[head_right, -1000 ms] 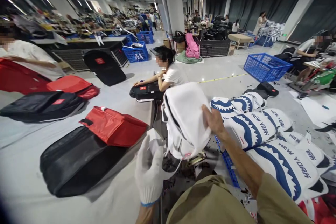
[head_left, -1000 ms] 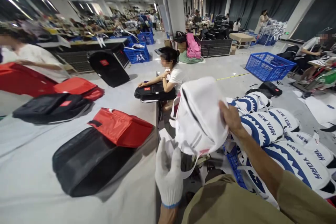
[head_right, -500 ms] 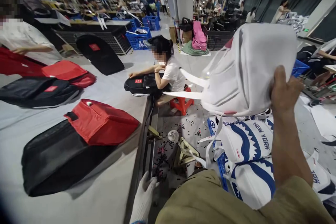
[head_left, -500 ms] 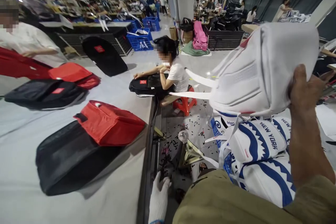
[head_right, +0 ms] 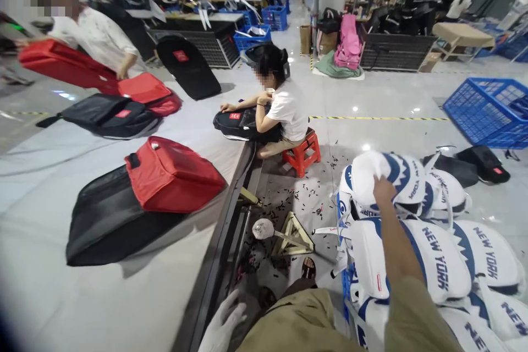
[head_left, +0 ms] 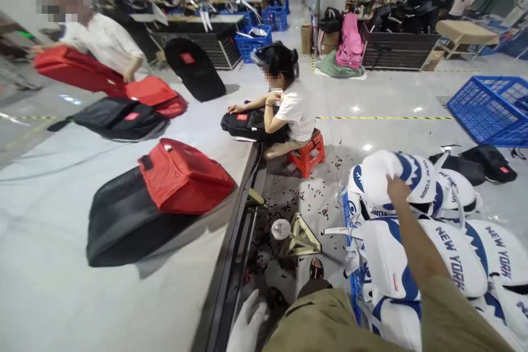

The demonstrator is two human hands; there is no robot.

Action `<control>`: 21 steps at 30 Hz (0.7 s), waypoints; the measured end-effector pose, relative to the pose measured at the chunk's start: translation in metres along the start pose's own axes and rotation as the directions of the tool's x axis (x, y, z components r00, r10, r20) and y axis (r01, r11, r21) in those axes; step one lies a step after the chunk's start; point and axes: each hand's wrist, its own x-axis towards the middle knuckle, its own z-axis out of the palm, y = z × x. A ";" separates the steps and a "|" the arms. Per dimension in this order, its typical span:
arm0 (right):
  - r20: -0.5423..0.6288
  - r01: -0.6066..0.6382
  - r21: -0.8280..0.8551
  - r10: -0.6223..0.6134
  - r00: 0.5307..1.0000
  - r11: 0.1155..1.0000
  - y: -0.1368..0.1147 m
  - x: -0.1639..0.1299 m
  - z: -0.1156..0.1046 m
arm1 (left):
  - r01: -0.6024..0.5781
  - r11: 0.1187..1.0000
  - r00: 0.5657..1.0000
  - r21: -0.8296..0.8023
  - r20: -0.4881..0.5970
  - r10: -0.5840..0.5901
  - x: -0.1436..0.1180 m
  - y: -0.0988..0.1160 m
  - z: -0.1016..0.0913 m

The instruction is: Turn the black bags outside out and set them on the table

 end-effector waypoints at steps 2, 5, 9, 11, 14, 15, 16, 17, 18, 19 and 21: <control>0.104 0.005 -0.006 -0.004 0.995 1.000 -0.009 0.005 0.046 | -0.018 0.997 1.000 0.077 0.014 0.017 -0.003 -0.006 0.001; 0.182 0.024 -0.011 -0.022 0.983 1.000 -0.023 0.017 0.086 | 0.003 0.994 1.000 0.108 0.026 -0.006 -0.009 -0.012 0.001; 0.201 0.072 -0.007 -0.069 0.977 0.997 -0.032 0.034 0.103 | 0.008 0.993 1.000 0.119 -0.010 -0.007 -0.017 -0.010 0.010; 0.174 0.149 -0.016 -0.144 0.974 0.989 -0.028 0.029 0.113 | 0.012 0.991 1.000 0.134 -0.017 -0.010 -0.016 -0.006 0.019; 0.138 0.272 -0.091 -0.258 0.956 0.958 -0.012 0.016 0.133 | 0.002 0.987 1.000 0.162 -0.010 0.000 -0.013 0.001 0.032; 0.132 0.279 -0.112 -0.264 0.955 0.954 -0.005 0.016 0.139 | -0.010 0.986 1.000 0.166 -0.006 0.011 -0.011 0.003 0.034; 0.120 0.264 -0.123 -0.250 0.961 0.957 0.003 0.019 0.142 | -0.021 0.986 1.000 0.164 0.001 0.021 -0.011 0.005 0.035; 0.098 0.233 -0.120 -0.222 0.970 0.965 0.009 0.026 0.142 | -0.031 0.987 1.000 0.157 0.006 0.031 -0.010 0.006 0.035; 0.066 0.197 -0.113 -0.191 0.979 0.974 0.015 0.035 0.141 | -0.037 0.988 0.999 0.149 0.003 0.037 -0.011 0.007 0.034; 0.027 0.165 -0.104 -0.163 0.986 0.981 0.019 0.047 0.137 | -0.035 0.989 0.999 0.142 -0.008 0.036 -0.012 0.008 0.033; -0.016 0.136 -0.092 -0.138 0.990 0.986 0.022 0.071 0.129 | -0.003 0.991 0.999 0.135 -0.042 0.009 -0.015 0.009 0.030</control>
